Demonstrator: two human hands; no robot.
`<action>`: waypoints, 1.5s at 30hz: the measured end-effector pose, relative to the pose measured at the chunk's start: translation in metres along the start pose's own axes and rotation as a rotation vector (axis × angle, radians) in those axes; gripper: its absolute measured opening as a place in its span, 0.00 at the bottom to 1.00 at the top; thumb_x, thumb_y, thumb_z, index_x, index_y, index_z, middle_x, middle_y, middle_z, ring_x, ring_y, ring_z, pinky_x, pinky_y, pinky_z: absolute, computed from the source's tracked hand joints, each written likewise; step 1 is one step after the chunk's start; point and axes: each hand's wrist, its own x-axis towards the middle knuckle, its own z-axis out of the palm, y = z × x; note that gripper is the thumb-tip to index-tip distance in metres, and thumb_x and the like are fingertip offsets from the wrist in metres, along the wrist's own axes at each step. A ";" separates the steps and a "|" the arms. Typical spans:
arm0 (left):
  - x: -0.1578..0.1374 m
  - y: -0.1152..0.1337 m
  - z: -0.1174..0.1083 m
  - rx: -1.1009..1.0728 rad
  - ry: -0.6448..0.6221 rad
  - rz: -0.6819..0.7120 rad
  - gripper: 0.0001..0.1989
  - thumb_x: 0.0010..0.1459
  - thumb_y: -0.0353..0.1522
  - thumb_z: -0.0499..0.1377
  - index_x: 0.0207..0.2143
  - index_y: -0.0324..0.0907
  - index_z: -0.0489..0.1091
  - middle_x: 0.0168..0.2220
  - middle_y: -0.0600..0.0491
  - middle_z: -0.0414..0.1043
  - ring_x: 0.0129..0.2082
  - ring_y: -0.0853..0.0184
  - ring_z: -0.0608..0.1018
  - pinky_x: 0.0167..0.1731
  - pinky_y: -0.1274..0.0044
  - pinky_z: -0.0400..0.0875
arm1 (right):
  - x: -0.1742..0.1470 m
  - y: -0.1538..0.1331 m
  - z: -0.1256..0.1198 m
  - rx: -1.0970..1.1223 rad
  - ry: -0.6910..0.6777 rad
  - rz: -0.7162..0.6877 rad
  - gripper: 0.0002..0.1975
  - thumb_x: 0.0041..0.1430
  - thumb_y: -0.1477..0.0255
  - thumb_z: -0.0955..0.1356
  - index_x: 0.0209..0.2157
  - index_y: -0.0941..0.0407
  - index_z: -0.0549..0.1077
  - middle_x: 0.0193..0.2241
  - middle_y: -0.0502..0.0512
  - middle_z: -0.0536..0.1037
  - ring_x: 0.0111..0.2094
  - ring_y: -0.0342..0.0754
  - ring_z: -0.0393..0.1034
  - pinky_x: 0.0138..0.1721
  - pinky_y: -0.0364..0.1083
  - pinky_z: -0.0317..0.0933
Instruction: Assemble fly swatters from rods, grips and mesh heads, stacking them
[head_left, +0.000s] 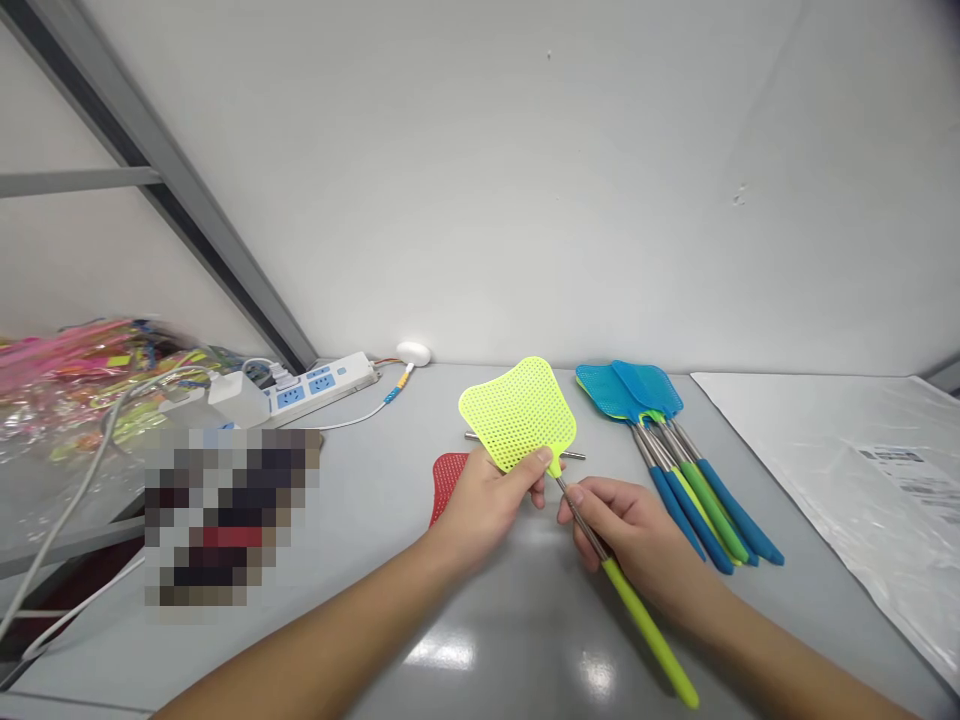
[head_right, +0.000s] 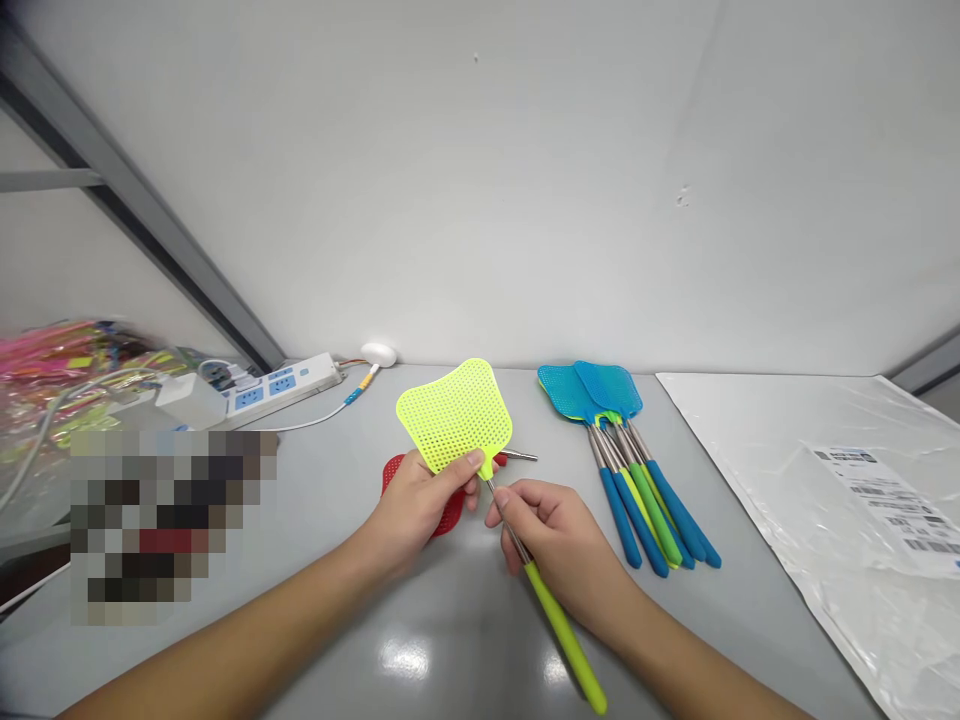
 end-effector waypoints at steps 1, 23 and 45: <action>0.000 0.000 0.000 0.002 0.003 0.005 0.13 0.60 0.40 0.58 0.31 0.39 0.71 0.28 0.53 0.70 0.23 0.72 0.69 0.29 0.78 0.66 | 0.000 -0.001 0.000 -0.013 0.018 0.002 0.20 0.63 0.55 0.63 0.28 0.56 0.72 0.13 0.46 0.66 0.19 0.40 0.56 0.24 0.42 0.50; 0.012 0.021 -0.027 -0.226 0.209 0.255 0.13 0.58 0.33 0.61 0.22 0.40 0.65 0.21 0.58 0.62 0.18 0.75 0.67 0.26 0.78 0.64 | -0.002 -0.008 -0.007 0.170 -0.214 -0.030 0.20 0.64 0.56 0.63 0.27 0.57 0.70 0.12 0.44 0.63 0.16 0.38 0.50 0.22 0.41 0.47; 0.002 -0.002 -0.005 -0.099 -0.195 -0.014 0.16 0.62 0.43 0.56 0.33 0.40 0.75 0.22 0.56 0.65 0.22 0.73 0.69 0.29 0.78 0.63 | -0.003 0.003 -0.008 0.195 -0.222 -0.017 0.17 0.65 0.58 0.63 0.28 0.56 0.70 0.09 0.42 0.59 0.14 0.39 0.46 0.21 0.41 0.48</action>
